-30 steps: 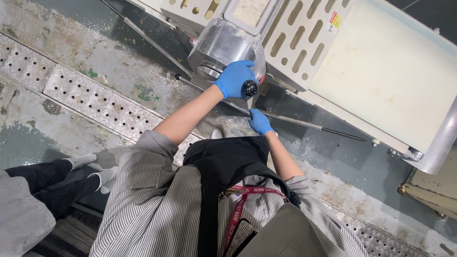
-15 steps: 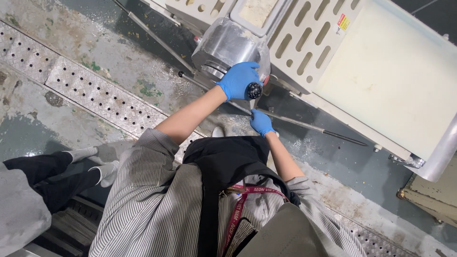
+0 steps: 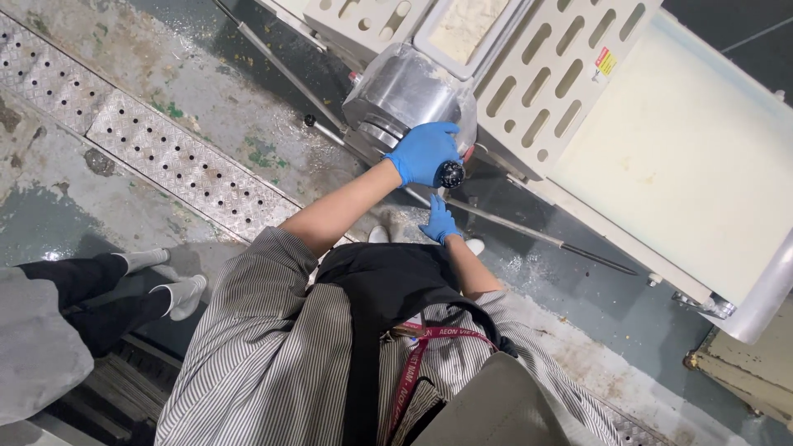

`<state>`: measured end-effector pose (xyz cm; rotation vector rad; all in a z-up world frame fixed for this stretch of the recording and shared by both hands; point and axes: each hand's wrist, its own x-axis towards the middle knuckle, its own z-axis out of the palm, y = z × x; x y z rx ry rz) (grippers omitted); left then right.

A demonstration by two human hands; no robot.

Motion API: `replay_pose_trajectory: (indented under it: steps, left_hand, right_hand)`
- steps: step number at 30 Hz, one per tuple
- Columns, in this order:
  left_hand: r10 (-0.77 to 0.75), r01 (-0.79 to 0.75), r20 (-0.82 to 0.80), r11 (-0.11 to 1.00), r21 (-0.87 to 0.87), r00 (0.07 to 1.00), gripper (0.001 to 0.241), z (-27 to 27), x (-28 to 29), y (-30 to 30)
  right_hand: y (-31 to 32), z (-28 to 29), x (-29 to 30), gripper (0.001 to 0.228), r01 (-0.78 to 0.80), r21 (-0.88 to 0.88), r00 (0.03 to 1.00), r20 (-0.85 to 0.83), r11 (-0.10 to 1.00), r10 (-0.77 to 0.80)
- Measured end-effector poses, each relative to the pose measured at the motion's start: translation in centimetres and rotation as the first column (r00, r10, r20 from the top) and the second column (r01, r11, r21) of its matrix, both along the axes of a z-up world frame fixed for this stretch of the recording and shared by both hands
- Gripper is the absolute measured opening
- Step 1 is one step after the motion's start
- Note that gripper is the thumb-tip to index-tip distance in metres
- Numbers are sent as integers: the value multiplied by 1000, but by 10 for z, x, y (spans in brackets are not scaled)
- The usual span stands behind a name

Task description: Flattening dough using a commercial dough sheeter machine.

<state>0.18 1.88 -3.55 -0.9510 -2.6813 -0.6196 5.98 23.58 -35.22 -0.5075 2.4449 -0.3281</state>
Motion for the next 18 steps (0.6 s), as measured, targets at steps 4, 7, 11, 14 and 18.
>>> replay_pose_trajectory:
  steps: [4, 7, 11, 14, 18]
  left_hand:
    - [7, -7, -8, 1000, -4, 1000, 8, 1, 2, 1]
    - [12, -11, -34, 1000, 19, 999, 13, 1, 2, 1]
    - [17, -17, -31, 1000, 1, 999, 8, 7, 4, 3]
    - [24, -25, -44, 1000, -9, 999, 12, 6, 5, 4]
    - [19, -17, -100, 1000, 17, 995, 14, 1, 5, 5]
  right_hand:
    - [-3, 5, 2, 116, 58, -10, 997, 58, 998, -57]
    - [-2, -5, -2, 115, 56, -28, 997, 57, 998, -55]
    - [2, -12, -1, 114, 45, -56, 998, 42, 997, -42]
    - [4, -22, -2, 114, 38, -67, 999, 18, 997, -36]
    - [1, -11, -1, 113, 64, -55, 997, 52, 996, -61]
